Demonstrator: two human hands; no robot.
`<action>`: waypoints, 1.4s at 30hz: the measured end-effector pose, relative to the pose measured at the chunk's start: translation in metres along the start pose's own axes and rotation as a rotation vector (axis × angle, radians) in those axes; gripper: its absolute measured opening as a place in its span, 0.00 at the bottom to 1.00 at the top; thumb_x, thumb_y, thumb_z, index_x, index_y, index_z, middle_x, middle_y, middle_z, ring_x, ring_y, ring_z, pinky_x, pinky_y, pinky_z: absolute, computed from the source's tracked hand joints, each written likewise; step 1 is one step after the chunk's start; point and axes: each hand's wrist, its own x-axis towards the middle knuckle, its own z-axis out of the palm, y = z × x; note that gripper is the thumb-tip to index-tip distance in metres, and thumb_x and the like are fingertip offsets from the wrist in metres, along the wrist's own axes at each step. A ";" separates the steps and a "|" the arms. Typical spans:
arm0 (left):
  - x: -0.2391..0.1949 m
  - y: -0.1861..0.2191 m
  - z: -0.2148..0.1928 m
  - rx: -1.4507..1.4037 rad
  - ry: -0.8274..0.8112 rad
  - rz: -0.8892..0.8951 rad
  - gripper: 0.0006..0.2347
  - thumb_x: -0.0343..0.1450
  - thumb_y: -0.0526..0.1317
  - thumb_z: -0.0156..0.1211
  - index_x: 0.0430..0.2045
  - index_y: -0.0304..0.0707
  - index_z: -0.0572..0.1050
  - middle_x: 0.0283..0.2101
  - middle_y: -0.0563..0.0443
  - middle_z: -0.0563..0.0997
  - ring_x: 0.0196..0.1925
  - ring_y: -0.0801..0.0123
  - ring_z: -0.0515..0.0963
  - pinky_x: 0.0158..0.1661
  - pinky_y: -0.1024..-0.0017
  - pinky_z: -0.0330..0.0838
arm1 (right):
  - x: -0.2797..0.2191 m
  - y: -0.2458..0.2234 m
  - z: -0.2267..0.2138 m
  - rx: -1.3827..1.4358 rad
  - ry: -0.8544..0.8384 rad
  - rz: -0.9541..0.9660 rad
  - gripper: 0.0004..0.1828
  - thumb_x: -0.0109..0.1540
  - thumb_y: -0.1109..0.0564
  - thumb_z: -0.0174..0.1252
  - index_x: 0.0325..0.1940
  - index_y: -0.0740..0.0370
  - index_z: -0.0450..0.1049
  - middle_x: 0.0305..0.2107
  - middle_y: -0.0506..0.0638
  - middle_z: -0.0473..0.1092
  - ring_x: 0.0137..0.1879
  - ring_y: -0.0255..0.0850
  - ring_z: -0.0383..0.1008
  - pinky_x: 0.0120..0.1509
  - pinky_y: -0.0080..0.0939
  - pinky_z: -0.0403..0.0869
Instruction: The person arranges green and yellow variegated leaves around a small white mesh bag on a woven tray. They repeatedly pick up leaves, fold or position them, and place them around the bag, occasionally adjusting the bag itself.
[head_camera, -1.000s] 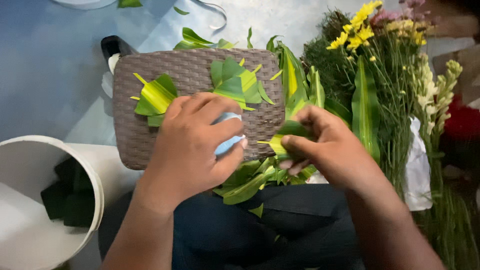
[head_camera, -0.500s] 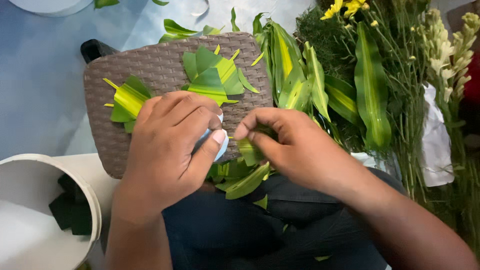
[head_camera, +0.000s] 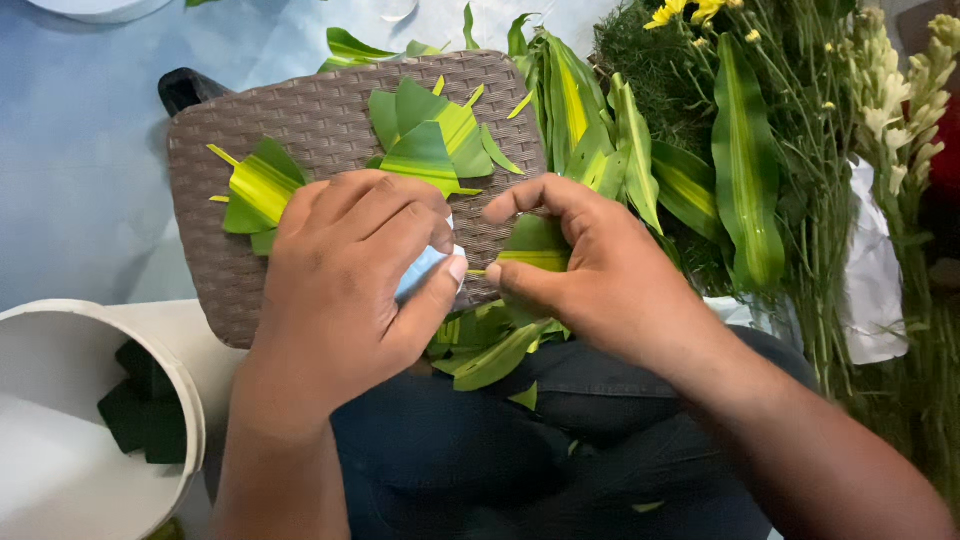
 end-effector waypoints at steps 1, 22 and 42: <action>0.000 0.000 0.001 0.002 0.004 0.002 0.05 0.72 0.40 0.57 0.33 0.39 0.75 0.45 0.53 0.81 0.50 0.54 0.76 0.50 0.56 0.63 | -0.002 -0.004 0.001 -0.018 0.000 -0.013 0.19 0.58 0.63 0.68 0.51 0.53 0.74 0.37 0.41 0.72 0.38 0.27 0.70 0.42 0.29 0.73; -0.001 0.002 -0.001 -0.078 0.037 -0.018 0.09 0.77 0.41 0.51 0.44 0.44 0.79 0.50 0.52 0.80 0.51 0.54 0.77 0.50 0.55 0.63 | 0.004 0.007 0.030 -0.154 0.100 -0.220 0.16 0.56 0.55 0.64 0.48 0.52 0.74 0.43 0.41 0.78 0.49 0.30 0.75 0.58 0.33 0.71; -0.014 -0.014 -0.015 -0.186 -0.237 -0.121 0.28 0.60 0.39 0.58 0.59 0.44 0.70 0.57 0.45 0.66 0.64 0.49 0.61 0.61 0.50 0.55 | 0.013 -0.008 0.033 -0.081 0.039 0.104 0.23 0.48 0.60 0.63 0.49 0.50 0.77 0.39 0.40 0.79 0.43 0.28 0.75 0.51 0.31 0.74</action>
